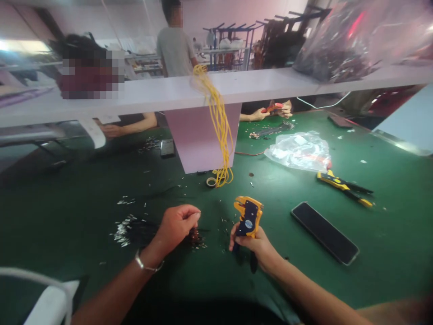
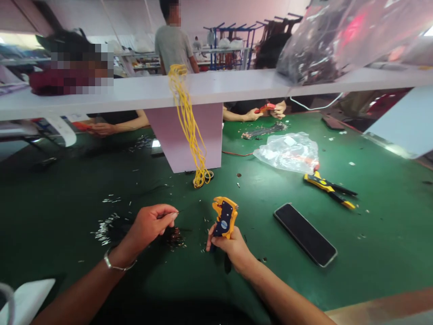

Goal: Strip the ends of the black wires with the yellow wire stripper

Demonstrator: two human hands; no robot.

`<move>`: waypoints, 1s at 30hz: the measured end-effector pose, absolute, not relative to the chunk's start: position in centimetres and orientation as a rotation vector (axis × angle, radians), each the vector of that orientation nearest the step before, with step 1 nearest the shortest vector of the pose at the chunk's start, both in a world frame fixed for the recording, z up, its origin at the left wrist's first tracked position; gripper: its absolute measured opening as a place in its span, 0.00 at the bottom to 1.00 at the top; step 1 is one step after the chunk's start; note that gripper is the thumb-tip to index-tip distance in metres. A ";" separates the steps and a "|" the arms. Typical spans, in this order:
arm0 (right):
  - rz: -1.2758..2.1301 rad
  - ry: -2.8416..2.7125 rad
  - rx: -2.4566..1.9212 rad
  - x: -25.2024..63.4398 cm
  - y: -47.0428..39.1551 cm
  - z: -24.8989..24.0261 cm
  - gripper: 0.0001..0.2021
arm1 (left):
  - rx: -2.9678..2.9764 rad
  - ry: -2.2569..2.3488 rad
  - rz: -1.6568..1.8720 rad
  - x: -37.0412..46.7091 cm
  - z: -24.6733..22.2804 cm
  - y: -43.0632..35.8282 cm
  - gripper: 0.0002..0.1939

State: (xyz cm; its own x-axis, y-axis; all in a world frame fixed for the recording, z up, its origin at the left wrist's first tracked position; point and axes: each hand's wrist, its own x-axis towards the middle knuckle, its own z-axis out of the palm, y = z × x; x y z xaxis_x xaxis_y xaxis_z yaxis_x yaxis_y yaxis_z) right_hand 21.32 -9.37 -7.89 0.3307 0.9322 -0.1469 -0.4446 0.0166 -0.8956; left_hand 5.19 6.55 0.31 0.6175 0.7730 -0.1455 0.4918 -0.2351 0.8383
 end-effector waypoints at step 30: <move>1.580 -0.750 -0.926 21.3 -10.3 -7.4 0.09 | 1.574 0.874 0.075 5.1 0.7 7.6 0.05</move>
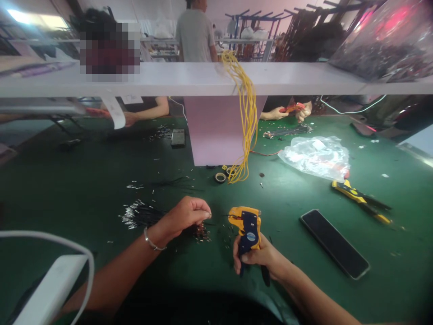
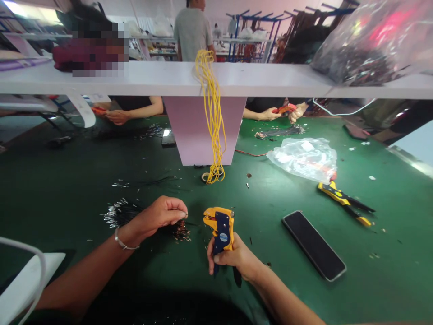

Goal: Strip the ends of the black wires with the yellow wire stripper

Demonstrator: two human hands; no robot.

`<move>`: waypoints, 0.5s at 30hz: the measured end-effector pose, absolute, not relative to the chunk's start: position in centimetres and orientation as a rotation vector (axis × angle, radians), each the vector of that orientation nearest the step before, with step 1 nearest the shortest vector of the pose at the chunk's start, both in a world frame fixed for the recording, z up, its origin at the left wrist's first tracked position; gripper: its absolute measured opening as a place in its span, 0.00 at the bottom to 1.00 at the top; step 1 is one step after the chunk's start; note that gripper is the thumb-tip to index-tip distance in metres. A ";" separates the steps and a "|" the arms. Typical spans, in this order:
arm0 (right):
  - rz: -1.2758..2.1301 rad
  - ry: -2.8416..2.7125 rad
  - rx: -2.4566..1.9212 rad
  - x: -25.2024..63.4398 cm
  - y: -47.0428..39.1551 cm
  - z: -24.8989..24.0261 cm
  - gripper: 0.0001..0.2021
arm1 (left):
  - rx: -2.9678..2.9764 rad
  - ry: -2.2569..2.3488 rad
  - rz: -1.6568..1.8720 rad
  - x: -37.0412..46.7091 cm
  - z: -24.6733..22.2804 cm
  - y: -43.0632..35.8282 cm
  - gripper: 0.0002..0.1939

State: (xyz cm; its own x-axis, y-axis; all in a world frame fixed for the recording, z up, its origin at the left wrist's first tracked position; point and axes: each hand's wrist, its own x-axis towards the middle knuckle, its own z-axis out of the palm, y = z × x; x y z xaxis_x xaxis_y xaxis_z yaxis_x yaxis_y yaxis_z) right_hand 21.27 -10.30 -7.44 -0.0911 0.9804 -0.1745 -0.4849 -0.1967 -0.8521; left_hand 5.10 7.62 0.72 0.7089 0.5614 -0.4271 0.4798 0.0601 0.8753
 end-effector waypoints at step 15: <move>1.612 -0.729 -0.832 21.3 -10.3 -7.5 0.11 | 1.168 0.688 -0.011 4.7 -0.4 9.1 0.05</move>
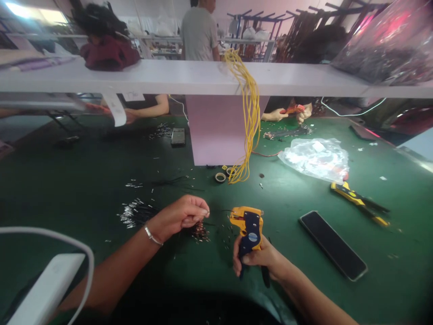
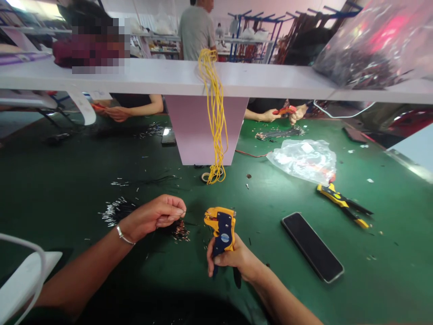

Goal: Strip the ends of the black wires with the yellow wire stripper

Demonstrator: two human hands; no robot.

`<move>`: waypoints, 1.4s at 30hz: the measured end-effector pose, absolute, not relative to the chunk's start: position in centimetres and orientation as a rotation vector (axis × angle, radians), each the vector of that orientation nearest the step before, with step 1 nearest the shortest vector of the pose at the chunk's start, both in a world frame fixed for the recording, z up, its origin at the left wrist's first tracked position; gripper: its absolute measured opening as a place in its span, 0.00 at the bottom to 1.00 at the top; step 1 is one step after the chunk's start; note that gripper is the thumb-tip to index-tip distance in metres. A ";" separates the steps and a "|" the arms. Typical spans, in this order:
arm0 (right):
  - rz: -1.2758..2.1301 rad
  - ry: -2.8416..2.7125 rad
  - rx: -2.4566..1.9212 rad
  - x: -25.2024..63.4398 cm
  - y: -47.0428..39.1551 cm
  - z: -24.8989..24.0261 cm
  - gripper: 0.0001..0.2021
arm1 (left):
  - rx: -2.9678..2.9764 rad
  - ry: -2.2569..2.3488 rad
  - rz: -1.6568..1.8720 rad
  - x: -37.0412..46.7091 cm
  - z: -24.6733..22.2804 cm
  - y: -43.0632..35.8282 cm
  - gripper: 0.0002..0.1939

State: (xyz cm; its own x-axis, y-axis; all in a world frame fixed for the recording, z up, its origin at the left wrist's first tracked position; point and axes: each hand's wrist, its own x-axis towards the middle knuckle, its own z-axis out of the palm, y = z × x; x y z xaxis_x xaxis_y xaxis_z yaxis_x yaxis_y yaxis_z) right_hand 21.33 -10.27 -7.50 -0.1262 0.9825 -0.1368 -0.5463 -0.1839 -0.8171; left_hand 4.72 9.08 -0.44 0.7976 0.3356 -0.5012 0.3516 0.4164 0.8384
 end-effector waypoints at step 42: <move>1.603 -0.787 -0.890 21.3 -10.6 -8.1 0.12 | 1.504 0.741 -0.082 4.9 -0.3 7.6 0.14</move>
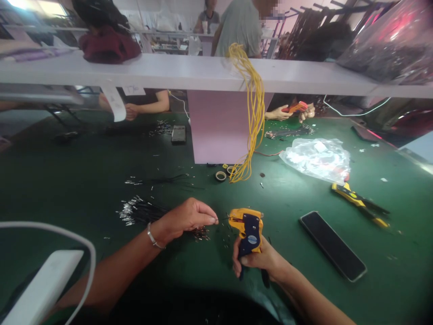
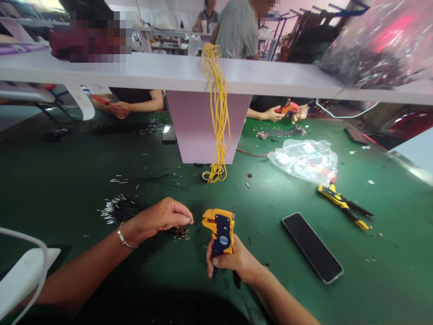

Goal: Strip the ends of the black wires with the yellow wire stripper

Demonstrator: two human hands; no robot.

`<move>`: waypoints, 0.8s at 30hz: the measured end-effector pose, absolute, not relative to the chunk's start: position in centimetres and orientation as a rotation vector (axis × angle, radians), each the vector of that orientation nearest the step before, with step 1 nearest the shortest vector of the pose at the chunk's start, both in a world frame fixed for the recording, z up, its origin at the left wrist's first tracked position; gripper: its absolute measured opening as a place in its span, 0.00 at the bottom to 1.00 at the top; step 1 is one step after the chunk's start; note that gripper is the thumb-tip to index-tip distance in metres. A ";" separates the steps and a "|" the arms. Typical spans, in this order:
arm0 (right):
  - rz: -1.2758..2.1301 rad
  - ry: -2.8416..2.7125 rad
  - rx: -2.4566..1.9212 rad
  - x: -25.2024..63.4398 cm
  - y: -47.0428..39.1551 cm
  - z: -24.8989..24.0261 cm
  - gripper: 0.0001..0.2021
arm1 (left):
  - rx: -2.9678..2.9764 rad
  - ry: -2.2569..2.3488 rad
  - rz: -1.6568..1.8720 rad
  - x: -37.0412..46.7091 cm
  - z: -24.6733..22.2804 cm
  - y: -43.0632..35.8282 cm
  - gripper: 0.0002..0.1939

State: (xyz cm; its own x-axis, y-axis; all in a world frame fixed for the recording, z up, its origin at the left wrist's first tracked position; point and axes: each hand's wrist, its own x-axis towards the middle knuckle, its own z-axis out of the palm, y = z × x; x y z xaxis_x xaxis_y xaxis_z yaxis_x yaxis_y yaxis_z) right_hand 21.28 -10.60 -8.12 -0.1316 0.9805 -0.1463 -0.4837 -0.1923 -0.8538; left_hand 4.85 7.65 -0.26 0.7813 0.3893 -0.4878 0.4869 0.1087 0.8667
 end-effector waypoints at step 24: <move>1.544 -0.814 -1.181 20.3 -11.1 -7.6 0.18 | 1.561 0.716 -0.033 4.5 -0.3 8.3 0.11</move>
State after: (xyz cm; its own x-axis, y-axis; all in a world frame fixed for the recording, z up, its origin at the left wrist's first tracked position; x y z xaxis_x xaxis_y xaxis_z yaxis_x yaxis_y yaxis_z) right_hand 20.28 -11.08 -7.62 -0.0366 0.9567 -0.2889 -0.3023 -0.2861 -0.9093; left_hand 4.54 8.27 -0.34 0.8002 0.4152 -0.4329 0.4537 0.0530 0.8896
